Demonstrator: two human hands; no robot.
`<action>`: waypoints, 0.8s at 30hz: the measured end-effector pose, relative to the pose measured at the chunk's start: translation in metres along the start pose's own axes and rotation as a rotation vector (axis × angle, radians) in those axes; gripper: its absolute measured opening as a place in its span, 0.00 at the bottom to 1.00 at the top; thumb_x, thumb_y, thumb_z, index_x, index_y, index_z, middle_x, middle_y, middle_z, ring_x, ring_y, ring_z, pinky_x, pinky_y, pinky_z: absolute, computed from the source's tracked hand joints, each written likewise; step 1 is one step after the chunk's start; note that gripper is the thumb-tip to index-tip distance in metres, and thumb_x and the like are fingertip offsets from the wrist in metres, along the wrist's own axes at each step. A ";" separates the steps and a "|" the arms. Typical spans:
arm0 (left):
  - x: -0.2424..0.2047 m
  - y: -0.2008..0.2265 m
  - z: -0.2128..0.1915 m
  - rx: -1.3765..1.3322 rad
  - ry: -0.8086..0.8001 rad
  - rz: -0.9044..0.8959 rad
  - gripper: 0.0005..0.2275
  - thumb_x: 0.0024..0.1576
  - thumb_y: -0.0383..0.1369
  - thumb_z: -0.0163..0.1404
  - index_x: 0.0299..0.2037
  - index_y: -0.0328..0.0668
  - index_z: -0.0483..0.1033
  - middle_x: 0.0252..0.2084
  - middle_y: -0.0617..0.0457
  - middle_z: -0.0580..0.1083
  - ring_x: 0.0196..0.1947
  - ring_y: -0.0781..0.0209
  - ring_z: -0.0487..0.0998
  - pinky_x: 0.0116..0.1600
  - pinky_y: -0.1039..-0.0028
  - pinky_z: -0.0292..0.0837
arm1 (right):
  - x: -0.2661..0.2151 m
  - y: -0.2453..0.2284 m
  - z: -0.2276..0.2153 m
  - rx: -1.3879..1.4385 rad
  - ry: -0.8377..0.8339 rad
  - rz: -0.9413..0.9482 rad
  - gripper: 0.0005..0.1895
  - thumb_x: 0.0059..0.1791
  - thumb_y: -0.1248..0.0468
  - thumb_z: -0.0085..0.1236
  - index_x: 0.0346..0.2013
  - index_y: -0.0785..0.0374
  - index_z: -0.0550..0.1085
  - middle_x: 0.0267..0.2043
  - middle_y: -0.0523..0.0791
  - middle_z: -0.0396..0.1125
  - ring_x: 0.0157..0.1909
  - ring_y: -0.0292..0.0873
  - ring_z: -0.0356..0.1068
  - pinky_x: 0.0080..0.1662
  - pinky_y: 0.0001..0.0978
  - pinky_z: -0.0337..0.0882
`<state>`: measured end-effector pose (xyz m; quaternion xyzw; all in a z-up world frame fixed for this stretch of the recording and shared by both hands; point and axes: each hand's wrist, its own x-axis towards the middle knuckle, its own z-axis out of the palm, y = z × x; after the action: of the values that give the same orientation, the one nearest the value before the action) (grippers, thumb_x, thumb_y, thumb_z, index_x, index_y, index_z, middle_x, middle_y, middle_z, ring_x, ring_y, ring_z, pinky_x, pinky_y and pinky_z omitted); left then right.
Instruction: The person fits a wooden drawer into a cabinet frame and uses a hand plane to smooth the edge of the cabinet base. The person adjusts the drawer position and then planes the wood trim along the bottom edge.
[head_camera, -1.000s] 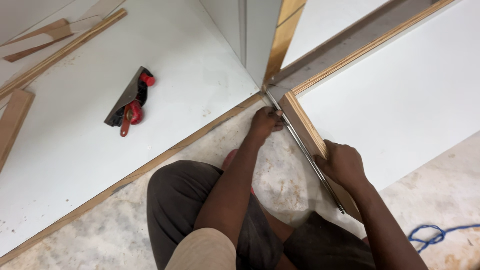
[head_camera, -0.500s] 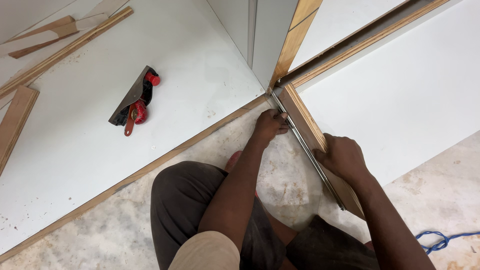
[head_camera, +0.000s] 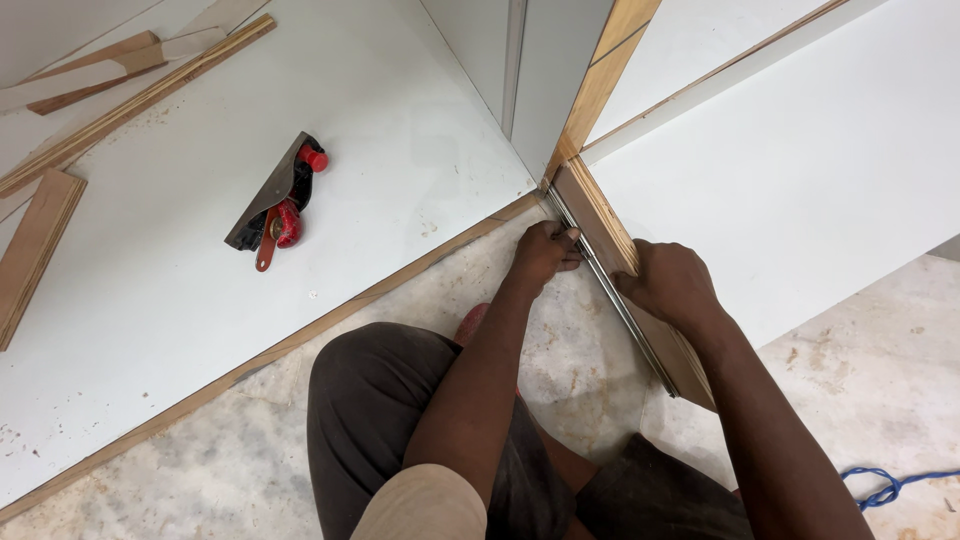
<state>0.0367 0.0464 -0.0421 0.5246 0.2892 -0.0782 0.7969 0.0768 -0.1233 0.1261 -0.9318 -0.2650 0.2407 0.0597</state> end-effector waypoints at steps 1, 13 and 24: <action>0.000 0.000 0.000 -0.006 -0.003 0.001 0.20 0.62 0.34 0.51 0.58 0.21 0.68 0.45 0.39 0.77 0.38 0.55 0.82 0.43 0.69 0.85 | 0.001 -0.001 0.000 0.014 0.014 -0.013 0.20 0.44 0.51 0.65 0.39 0.65 0.78 0.23 0.53 0.73 0.28 0.55 0.74 0.38 0.48 0.73; -0.011 -0.002 0.004 -0.101 0.022 0.040 0.17 0.63 0.35 0.52 0.52 0.23 0.73 0.40 0.43 0.78 0.37 0.57 0.82 0.43 0.69 0.84 | -0.004 -0.020 -0.011 0.121 0.042 0.093 0.28 0.44 0.47 0.67 0.49 0.63 0.75 0.32 0.54 0.76 0.36 0.51 0.75 0.42 0.47 0.73; -0.002 -0.015 0.003 -0.140 0.044 0.069 0.13 0.65 0.31 0.50 0.47 0.21 0.75 0.39 0.41 0.78 0.34 0.58 0.80 0.41 0.69 0.83 | 0.062 -0.096 0.004 0.459 0.821 0.063 0.09 0.44 0.64 0.68 0.38 0.59 0.82 0.47 0.45 0.67 0.49 0.47 0.70 0.45 0.41 0.72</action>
<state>0.0292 0.0370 -0.0519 0.4786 0.2930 -0.0187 0.8275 0.0762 -0.0093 0.1197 -0.9203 -0.1310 -0.0936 0.3567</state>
